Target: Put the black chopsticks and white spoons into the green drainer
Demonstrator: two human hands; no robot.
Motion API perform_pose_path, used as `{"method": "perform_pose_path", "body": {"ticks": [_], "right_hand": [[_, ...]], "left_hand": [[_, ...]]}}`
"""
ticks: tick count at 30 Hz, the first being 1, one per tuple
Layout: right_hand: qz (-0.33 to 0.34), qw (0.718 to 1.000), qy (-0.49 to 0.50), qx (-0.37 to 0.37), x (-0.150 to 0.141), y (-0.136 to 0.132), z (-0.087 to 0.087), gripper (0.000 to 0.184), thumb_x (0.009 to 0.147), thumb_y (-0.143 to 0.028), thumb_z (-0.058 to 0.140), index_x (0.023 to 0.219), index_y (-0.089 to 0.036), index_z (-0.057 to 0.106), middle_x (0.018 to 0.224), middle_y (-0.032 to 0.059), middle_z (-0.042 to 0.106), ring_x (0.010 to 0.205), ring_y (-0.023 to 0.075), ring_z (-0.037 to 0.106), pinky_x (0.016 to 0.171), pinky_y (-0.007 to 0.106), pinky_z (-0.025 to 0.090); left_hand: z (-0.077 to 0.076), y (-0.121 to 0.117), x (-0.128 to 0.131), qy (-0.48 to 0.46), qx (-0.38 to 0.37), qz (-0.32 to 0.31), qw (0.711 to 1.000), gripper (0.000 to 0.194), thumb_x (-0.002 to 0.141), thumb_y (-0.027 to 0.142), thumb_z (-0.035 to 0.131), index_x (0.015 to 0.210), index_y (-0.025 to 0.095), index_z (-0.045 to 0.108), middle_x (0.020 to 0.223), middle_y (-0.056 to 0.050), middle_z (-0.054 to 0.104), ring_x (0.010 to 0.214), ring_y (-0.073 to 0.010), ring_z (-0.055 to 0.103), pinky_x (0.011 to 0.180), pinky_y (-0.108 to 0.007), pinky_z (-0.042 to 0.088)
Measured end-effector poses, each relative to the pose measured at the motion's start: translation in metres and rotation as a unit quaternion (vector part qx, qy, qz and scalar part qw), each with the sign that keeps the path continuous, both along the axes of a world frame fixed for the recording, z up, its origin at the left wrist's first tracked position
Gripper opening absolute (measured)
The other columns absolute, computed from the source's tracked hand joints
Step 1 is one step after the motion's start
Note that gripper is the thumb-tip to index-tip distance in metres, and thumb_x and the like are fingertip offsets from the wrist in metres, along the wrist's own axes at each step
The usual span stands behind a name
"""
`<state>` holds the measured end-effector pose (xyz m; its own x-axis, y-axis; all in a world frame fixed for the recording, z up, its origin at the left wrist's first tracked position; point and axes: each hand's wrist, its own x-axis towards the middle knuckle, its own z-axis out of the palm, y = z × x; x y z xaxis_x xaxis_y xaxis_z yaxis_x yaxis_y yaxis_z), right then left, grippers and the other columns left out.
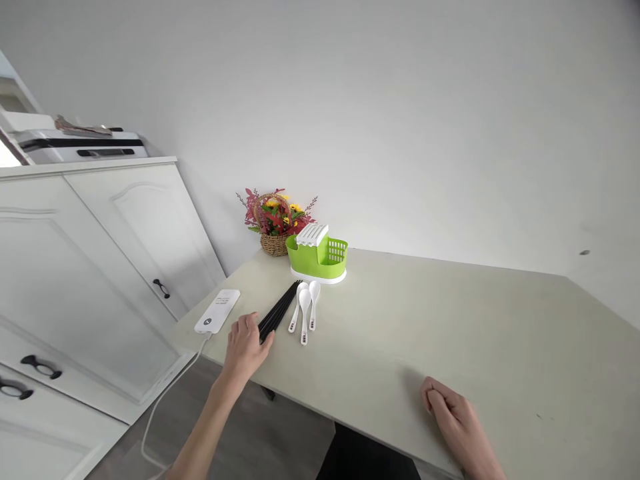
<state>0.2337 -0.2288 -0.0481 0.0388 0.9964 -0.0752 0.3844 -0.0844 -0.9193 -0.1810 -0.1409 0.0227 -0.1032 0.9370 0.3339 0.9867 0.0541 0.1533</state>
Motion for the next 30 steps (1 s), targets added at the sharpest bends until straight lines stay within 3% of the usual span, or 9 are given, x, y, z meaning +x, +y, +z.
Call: {"method": "perform_pose_path", "body": {"ticks": [5, 10, 14, 23, 30], "right_hand": [[-0.032, 0.999, 0.0, 0.009, -0.006, -0.003, 0.004, 0.027, 0.093, -0.038, 0.037, 0.07, -0.024, 0.034, 0.065, -0.0047, 0.025, 0.061, 0.0138, 0.022, 0.056, 0.029, 0.02], [-0.045, 0.999, -0.002, 0.013, -0.011, -0.006, 0.013, 0.027, 0.09, -0.039, 0.038, 0.068, -0.024, 0.035, 0.065, -0.0037, 0.025, 0.062, 0.0147, 0.022, 0.057, 0.03, 0.019], [-0.041, 0.999, -0.007, 0.007, -0.011, -0.006, 0.015, 0.029, 0.091, -0.041, 0.036, 0.067, -0.024, 0.035, 0.066, -0.0033, 0.024, 0.062, 0.015, 0.021, 0.057, 0.03, 0.018], [-0.048, 0.999, 0.009, 0.01, -0.013, -0.007, 0.019, 0.029, 0.09, -0.041, 0.039, 0.067, -0.024, 0.037, 0.065, -0.0038, 0.026, 0.061, 0.0144, 0.021, 0.056, 0.03, 0.018], [-0.015, 1.0, 0.001, 0.001, -0.007, -0.004, 0.014, 0.028, 0.088, -0.041, 0.041, 0.067, -0.024, 0.039, 0.063, -0.0039, 0.028, 0.059, 0.0143, 0.024, 0.055, 0.029, 0.021]], "left_hand": [[0.017, 0.024, 0.008, 0.041, -0.099, 0.011, 0.994, 0.062, 0.09, 0.041, 0.056, 0.141, 0.007, 0.044, 0.136, -0.025, 0.058, 0.128, -0.039, 0.056, 0.102, -0.047, 0.046], [0.043, 0.047, 0.025, 0.07, -0.197, 0.023, 0.978, 0.058, 0.083, 0.033, 0.064, 0.132, 0.006, 0.048, 0.122, -0.025, 0.066, 0.121, -0.0391, 0.062, 0.095, -0.043, 0.047], [0.053, 0.063, 0.032, 0.071, -0.242, 0.042, 0.967, 0.06, 0.077, 0.026, 0.069, 0.13, 0.007, 0.051, 0.12, -0.025, 0.068, 0.117, -0.0389, 0.065, 0.088, -0.04, 0.05], [0.05, 0.105, 0.036, 0.082, -0.287, 0.051, 0.953, 0.054, 0.057, 0.019, 0.078, 0.109, 0.017, 0.064, 0.118, -0.019, 0.07, 0.11, -0.0369, 0.068, 0.089, -0.039, 0.051], [0.041, 0.106, 0.024, 0.072, -0.294, 0.069, 0.95, 0.059, 0.073, 0.021, 0.066, 0.13, 0.012, 0.053, 0.122, -0.024, 0.069, 0.116, -0.0387, 0.066, 0.09, -0.042, 0.049]]}}
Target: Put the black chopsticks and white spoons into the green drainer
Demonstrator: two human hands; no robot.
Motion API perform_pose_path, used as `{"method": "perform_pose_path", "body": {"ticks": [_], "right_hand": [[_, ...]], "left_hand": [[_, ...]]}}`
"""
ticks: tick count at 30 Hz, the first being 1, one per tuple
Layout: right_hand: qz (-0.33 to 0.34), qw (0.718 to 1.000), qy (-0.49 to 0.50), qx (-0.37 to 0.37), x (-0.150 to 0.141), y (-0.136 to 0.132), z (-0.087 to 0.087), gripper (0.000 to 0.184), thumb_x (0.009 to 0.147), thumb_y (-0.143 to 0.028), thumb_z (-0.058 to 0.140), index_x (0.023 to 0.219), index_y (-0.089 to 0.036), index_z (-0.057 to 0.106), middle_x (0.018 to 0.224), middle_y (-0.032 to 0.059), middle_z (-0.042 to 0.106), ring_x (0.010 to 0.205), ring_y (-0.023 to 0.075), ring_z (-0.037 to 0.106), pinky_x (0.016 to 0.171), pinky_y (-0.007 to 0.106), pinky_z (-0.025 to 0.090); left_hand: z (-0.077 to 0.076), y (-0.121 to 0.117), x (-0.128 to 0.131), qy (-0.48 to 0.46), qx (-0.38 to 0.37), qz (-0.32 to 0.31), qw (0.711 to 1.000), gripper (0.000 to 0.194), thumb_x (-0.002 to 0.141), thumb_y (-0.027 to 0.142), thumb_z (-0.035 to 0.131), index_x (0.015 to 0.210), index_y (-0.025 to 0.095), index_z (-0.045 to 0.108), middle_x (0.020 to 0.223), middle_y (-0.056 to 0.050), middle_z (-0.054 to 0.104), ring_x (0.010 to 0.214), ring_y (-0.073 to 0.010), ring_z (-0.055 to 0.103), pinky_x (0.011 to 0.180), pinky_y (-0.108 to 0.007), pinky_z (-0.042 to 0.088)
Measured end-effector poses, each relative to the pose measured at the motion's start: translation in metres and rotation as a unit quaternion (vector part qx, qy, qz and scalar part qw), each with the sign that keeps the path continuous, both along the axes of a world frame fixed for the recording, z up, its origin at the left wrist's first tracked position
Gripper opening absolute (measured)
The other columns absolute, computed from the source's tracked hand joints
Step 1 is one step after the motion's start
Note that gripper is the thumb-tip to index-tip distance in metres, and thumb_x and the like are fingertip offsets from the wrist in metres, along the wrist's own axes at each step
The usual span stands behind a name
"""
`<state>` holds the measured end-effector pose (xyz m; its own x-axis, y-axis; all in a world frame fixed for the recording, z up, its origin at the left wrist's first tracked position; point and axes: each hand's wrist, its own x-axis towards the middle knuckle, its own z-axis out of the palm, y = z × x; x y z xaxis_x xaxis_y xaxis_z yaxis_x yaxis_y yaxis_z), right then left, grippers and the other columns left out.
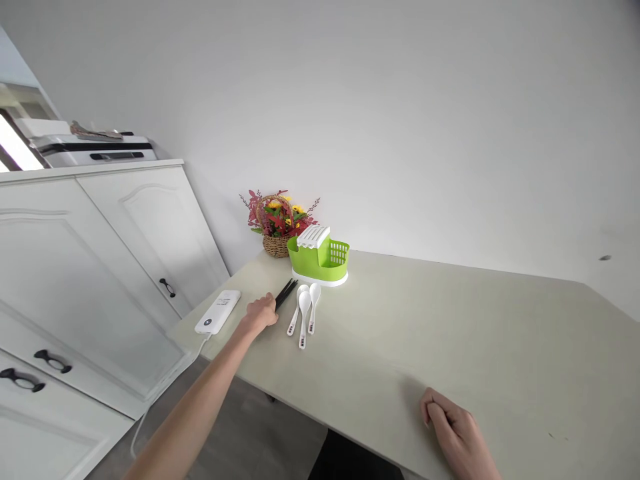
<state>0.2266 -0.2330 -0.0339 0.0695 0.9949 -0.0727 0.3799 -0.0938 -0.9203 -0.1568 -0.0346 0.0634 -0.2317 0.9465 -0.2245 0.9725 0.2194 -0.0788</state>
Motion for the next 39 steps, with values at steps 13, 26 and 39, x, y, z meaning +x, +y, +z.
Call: {"method": "perform_pose_path", "body": {"ticks": [13, 26, 39], "right_hand": [[0.009, 0.999, -0.018, 0.026, 0.004, 0.002, -0.002, 0.027, 0.088, -0.039, 0.046, 0.066, -0.023, 0.052, 0.061, -0.0028, 0.04, 0.056, 0.014, 0.031, 0.052, 0.027, 0.026], [0.111, 0.96, 0.202, 0.157, -0.039, 0.093, 0.134, 0.054, 0.087, -0.059, 0.068, 0.129, -0.028, 0.055, 0.126, 0.0085, 0.066, 0.117, 0.023, 0.062, 0.099, 0.04, 0.052], [0.129, 0.965, 0.217, 0.072, -0.052, 0.112, 0.143, 0.058, 0.094, -0.068, 0.053, 0.062, -0.024, 0.032, 0.058, -0.0075, 0.025, 0.052, 0.0092, 0.022, 0.048, 0.027, 0.02]], "left_hand": [[-0.003, -0.049, -0.005, -0.185, 0.212, 0.02, 0.959, 0.037, 0.105, 0.039, 0.027, 0.117, 0.017, 0.055, 0.083, -0.009, 0.067, 0.076, -0.0238, 0.067, 0.066, -0.032, 0.047], [-0.019, -0.092, 0.19, -0.657, 0.137, -0.202, 0.713, 0.043, 0.1, 0.057, 0.045, 0.078, 0.02, 0.045, 0.06, 0.007, 0.039, 0.051, -0.0083, 0.035, 0.049, -0.023, 0.028], [-0.066, -0.076, 0.233, -0.643, 0.14, -0.26, 0.707, 0.037, 0.09, 0.033, 0.048, 0.06, 0.023, 0.028, 0.052, 0.005, 0.028, 0.051, -0.0093, 0.025, 0.052, -0.03, 0.019]]}}
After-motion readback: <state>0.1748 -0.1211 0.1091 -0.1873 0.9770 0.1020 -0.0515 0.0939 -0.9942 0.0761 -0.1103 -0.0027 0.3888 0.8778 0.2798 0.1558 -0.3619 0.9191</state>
